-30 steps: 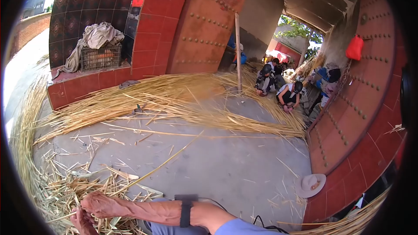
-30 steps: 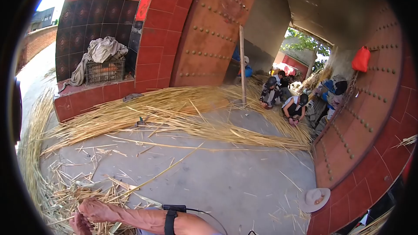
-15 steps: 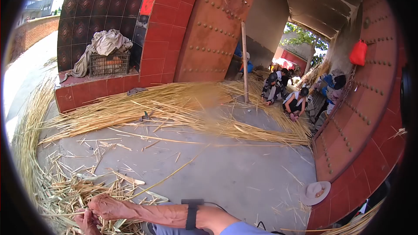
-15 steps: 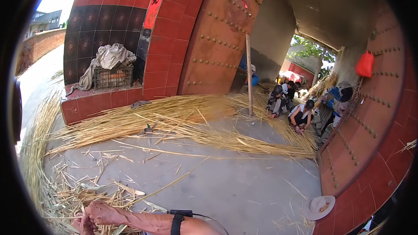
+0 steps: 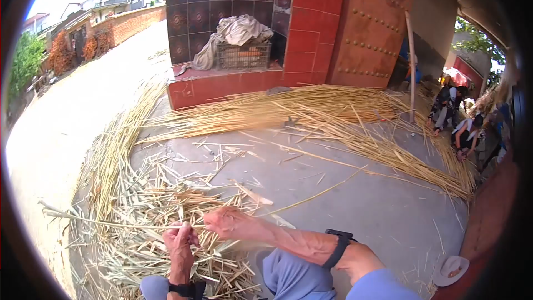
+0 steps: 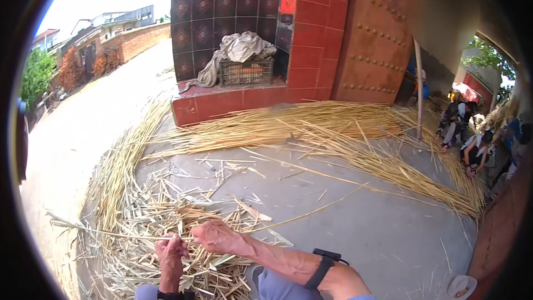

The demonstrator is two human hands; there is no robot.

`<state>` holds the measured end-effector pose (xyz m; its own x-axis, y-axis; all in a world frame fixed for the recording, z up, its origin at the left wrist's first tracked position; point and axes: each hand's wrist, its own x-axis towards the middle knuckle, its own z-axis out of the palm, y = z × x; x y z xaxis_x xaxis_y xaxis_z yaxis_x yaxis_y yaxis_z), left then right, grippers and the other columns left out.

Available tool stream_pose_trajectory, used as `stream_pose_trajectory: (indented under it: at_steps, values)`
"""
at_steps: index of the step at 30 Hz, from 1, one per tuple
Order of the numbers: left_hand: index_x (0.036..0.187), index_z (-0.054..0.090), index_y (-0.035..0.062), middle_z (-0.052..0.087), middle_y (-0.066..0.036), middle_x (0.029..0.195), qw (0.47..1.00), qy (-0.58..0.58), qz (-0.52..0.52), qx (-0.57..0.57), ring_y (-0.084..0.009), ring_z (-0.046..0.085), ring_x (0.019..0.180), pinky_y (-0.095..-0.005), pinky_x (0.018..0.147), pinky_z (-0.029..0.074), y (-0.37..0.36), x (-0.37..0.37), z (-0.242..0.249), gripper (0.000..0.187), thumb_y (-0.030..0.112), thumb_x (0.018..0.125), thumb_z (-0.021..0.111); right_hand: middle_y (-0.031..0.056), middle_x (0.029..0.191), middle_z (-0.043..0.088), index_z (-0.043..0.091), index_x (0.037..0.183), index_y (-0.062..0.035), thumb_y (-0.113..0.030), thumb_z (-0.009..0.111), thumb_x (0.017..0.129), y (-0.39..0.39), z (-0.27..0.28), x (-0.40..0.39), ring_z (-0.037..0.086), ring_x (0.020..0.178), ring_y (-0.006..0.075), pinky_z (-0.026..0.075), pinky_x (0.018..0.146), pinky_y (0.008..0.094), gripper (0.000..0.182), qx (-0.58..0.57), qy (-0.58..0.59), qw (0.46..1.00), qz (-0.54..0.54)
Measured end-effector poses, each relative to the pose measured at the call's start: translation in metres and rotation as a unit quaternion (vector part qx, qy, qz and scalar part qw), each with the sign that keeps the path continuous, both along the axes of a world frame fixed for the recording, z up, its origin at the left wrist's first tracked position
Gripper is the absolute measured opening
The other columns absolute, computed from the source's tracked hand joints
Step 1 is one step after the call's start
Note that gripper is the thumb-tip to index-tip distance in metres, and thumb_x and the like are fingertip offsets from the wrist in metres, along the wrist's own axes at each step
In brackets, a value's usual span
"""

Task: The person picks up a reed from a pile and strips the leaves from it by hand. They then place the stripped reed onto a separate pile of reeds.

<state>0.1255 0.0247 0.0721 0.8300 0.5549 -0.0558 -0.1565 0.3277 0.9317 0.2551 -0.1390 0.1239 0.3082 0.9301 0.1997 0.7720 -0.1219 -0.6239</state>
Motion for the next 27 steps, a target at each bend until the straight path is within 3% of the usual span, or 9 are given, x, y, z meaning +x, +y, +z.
stream_pose_trajectory:
  at_steps: [4, 7, 10, 14, 17, 20, 27]
  values:
    - [0.082, 0.058, 0.0032, 0.063, -0.008, 0.068, 1.000, 0.012, -0.024, 0.001, -0.0137, 0.057, 0.050, -0.0257, 0.043, 0.048, -0.006, -0.007, 0.008, 0.019, 0.017, 0.095, 0.063, 0.0205, 0.076, 0.061, 0.059, 0.087, 0.0001, -0.018, 0.061, 0.089, 0.003, -0.021, 0.004, 0.064, 0.076, 0.0387, 0.049, 0.067, 0.0472, 0.018, -0.006, -0.025, 1.000, -0.006]
    - [0.082, 0.060, 0.0019, 0.064, -0.009, 0.069, 1.000, 0.016, -0.019, 0.005, -0.0129, 0.058, 0.050, -0.0255, 0.045, 0.048, -0.005, -0.010, 0.004, 0.020, 0.018, 0.095, 0.064, 0.0237, 0.074, 0.060, 0.057, 0.085, 0.0019, -0.018, 0.062, 0.087, 0.001, -0.007, -0.001, 0.062, 0.073, 0.0412, 0.047, 0.066, 0.0471, 0.021, -0.005, 0.062, 0.998, 0.005]
    - [0.085, 0.060, 0.0010, 0.065, -0.009, 0.070, 0.999, 0.031, -0.021, 0.014, -0.0129, 0.058, 0.050, -0.0249, 0.047, 0.049, -0.006, -0.013, 0.001, 0.021, 0.019, 0.095, 0.065, 0.0241, 0.075, 0.062, 0.059, 0.086, 0.0029, -0.018, 0.063, 0.086, 0.004, -0.007, -0.003, 0.063, 0.075, 0.0414, 0.048, 0.066, 0.0470, 0.022, -0.022, 0.073, 0.997, 0.002]
    - [0.085, 0.060, 0.0010, 0.066, -0.009, 0.071, 0.999, 0.016, -0.035, 0.007, -0.0127, 0.059, 0.051, -0.0249, 0.047, 0.048, -0.006, -0.016, 0.003, 0.021, 0.019, 0.095, 0.066, 0.0207, 0.073, 0.062, 0.063, 0.089, 0.0027, -0.016, 0.063, 0.085, 0.006, -0.006, -0.008, 0.064, 0.068, 0.0306, 0.049, 0.065, 0.0415, 0.019, -0.021, 0.135, 0.991, -0.006]
    - [0.089, 0.059, 0.0013, 0.066, -0.009, 0.072, 0.999, 0.011, -0.043, 0.008, -0.0125, 0.059, 0.052, -0.0252, 0.050, 0.049, -0.006, -0.017, 0.006, 0.018, 0.017, 0.096, 0.064, 0.0116, 0.071, 0.062, 0.066, 0.095, 0.0003, -0.012, 0.063, 0.087, 0.005, -0.009, -0.003, 0.061, 0.067, 0.0163, 0.048, 0.062, 0.0349, 0.015, -0.061, 0.224, 0.973, -0.009]
    - [0.090, 0.059, 0.0014, 0.066, -0.009, 0.073, 0.998, 0.018, -0.048, 0.025, -0.0126, 0.060, 0.054, -0.0254, 0.052, 0.050, -0.005, -0.018, 0.007, 0.017, 0.016, 0.096, 0.063, 0.0099, 0.069, 0.062, 0.066, 0.096, 0.0006, -0.011, 0.063, 0.087, 0.004, -0.008, -0.004, 0.060, 0.065, 0.0137, 0.048, 0.060, 0.0338, 0.015, -0.038, 0.158, 0.987, 0.004]
    - [0.091, 0.058, 0.0010, 0.066, -0.008, 0.075, 0.998, 0.016, -0.049, 0.022, -0.0130, 0.061, 0.056, -0.0259, 0.054, 0.051, -0.003, -0.018, 0.009, 0.017, 0.016, 0.097, 0.062, 0.0148, 0.069, 0.062, 0.064, 0.087, 0.0039, -0.015, 0.062, 0.084, 0.003, 0.001, -0.003, 0.058, 0.064, 0.0204, 0.048, 0.064, 0.0369, 0.019, -0.050, 0.175, 0.983, 0.005]
